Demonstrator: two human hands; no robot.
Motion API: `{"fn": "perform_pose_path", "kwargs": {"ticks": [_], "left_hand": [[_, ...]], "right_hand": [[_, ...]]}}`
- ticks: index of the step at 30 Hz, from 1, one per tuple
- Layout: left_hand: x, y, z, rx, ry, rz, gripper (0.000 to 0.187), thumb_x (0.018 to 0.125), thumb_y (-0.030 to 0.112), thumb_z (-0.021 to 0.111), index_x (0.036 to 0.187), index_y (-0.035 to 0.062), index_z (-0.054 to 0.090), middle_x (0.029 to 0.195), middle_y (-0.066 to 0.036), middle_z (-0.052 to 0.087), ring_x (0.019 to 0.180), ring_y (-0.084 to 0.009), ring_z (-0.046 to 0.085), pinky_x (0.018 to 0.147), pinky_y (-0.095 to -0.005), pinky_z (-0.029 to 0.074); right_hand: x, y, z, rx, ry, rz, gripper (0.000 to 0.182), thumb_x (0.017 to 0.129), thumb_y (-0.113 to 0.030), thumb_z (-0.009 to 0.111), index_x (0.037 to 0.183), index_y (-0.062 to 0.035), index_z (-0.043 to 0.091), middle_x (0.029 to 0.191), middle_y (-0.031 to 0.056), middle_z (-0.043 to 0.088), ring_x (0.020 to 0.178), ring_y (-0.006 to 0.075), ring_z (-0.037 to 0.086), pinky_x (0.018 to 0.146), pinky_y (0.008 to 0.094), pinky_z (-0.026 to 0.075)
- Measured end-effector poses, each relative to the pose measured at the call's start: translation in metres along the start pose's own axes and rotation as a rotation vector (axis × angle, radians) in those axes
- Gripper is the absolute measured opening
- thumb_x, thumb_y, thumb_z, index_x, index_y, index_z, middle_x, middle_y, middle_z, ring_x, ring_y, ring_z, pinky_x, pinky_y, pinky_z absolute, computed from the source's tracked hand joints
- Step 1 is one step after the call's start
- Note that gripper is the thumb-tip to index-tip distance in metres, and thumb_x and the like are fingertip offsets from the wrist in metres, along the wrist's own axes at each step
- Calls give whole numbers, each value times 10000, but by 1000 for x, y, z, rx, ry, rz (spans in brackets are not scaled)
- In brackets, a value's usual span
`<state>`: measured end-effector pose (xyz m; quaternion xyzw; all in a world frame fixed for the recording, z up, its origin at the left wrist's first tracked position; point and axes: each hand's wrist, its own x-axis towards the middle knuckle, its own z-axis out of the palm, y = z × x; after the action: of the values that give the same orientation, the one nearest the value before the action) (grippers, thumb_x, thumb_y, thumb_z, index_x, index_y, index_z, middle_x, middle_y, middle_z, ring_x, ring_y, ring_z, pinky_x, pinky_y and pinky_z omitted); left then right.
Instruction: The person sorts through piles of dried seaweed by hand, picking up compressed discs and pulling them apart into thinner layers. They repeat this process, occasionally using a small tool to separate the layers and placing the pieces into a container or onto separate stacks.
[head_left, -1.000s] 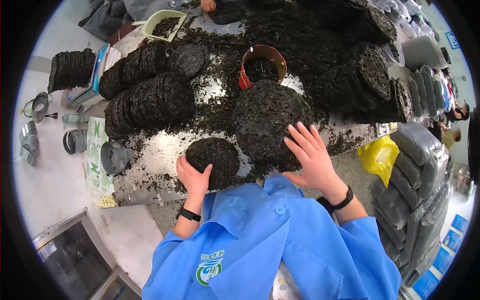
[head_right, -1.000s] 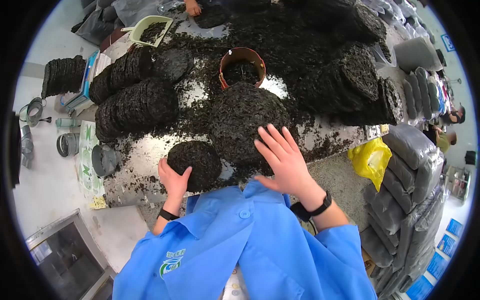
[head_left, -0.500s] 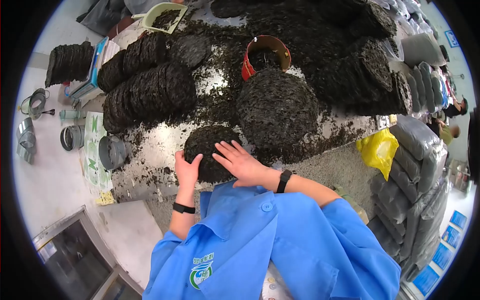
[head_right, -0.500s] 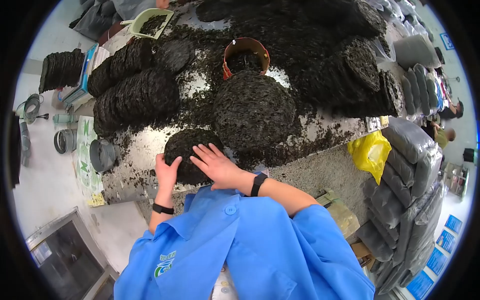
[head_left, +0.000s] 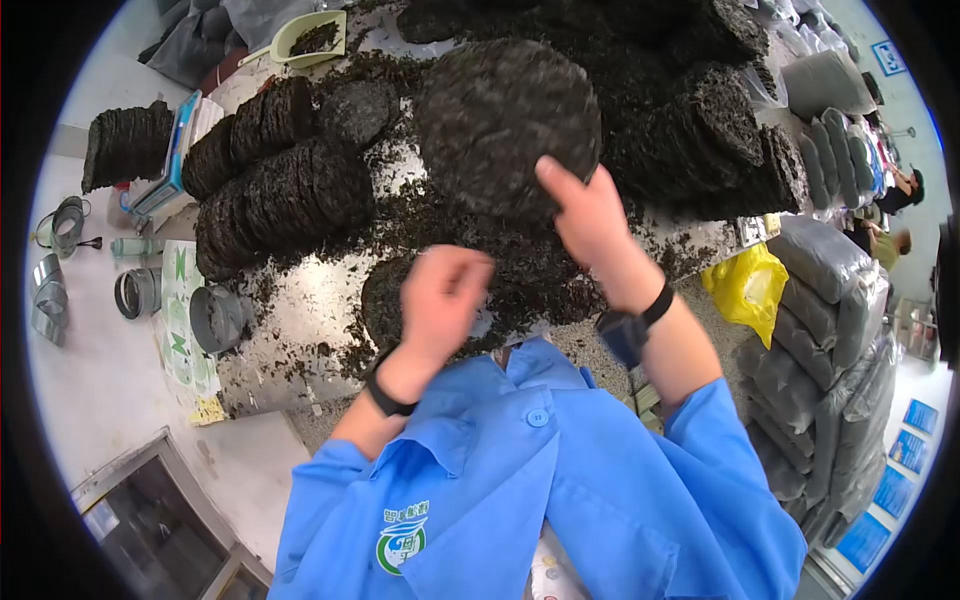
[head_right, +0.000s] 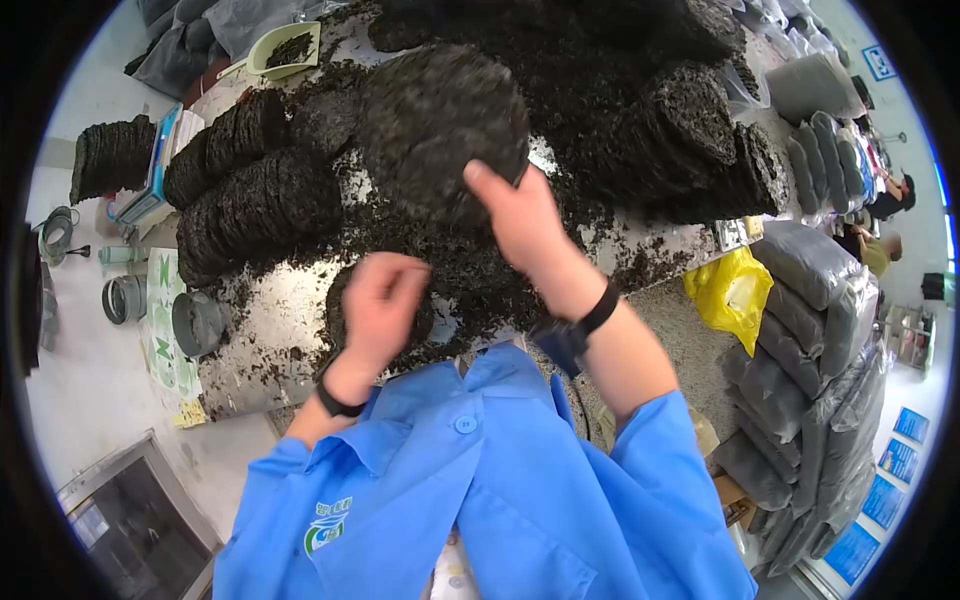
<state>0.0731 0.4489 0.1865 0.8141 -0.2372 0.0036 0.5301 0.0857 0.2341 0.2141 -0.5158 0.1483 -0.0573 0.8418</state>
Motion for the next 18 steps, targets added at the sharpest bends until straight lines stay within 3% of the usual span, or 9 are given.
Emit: {"fn": "perform_pose_path", "kwargs": {"ticks": [1, 2, 4, 7, 10, 13, 18], "left_hand": [[3, 5, 26, -32, -133, 65, 64, 850, 35, 742, 911, 39, 720, 879, -106, 676, 848, -261, 662, 749, -347, 526], [4, 2, 53, -2, -156, 203, 126, 825, 64, 774, 941, 51, 725, 906, -111, 678, 861, -302, 657, 757, -367, 539], [3, -3, 86, 136, -175, 277, 169, 799, 98, 794, 951, 76, 722, 902, -86, 669, 857, -301, 644, 747, -393, 540], [1, -12, 108, 259, -199, 274, 174, 779, 118, 787, 932, 93, 707, 868, -60, 629, 851, -277, 624, 729, -397, 532], [-4, -17, 119, 403, -218, 282, 176, 754, 141, 779, 898, 101, 686, 836, -43, 590, 847, -256, 608, 709, -388, 522], [-1, -21, 130, 527, -237, 312, 187, 731, 155, 775, 873, 98, 667, 831, -43, 577, 841, -247, 599, 703, -379, 514], [10, -22, 118, 513, -315, 309, 200, 686, 127, 768, 841, 103, 645, 832, -68, 588, 867, -262, 608, 723, -386, 518]], "right_hand": [[14, -8, -10, 213, -9, 144, 346, 1013, -126, 643, 1325, 17, 602, 1225, 104, 703, 1087, 248, 680, 971, 406, 542], [27, -1, -19, 215, -7, 143, 346, 1013, -126, 643, 1325, 17, 602, 1225, 104, 703, 1087, 248, 680, 971, 406, 542], [44, 14, -37, 170, -29, 235, 343, 1010, -114, 644, 1329, 4, 598, 1235, 100, 695, 1103, 241, 674, 955, 429, 553], [49, 21, -41, -86, 81, 402, 320, 1010, -133, 652, 1304, -19, 600, 1215, 72, 678, 1067, 187, 651, 879, 388, 541], [53, 35, -49, 44, -21, 339, 317, 1007, -140, 660, 1295, -22, 601, 1154, 44, 682, 994, 157, 645, 807, 353, 528], [56, 34, -51, -32, 3, 338, 328, 1005, -136, 664, 1301, -15, 593, 1140, 47, 687, 980, 153, 650, 781, 329, 530], [61, 29, -59, -22, -65, 385, 355, 1014, -131, 644, 1342, -14, 573, 1220, 83, 688, 1059, 177, 668, 856, 335, 564]]}}
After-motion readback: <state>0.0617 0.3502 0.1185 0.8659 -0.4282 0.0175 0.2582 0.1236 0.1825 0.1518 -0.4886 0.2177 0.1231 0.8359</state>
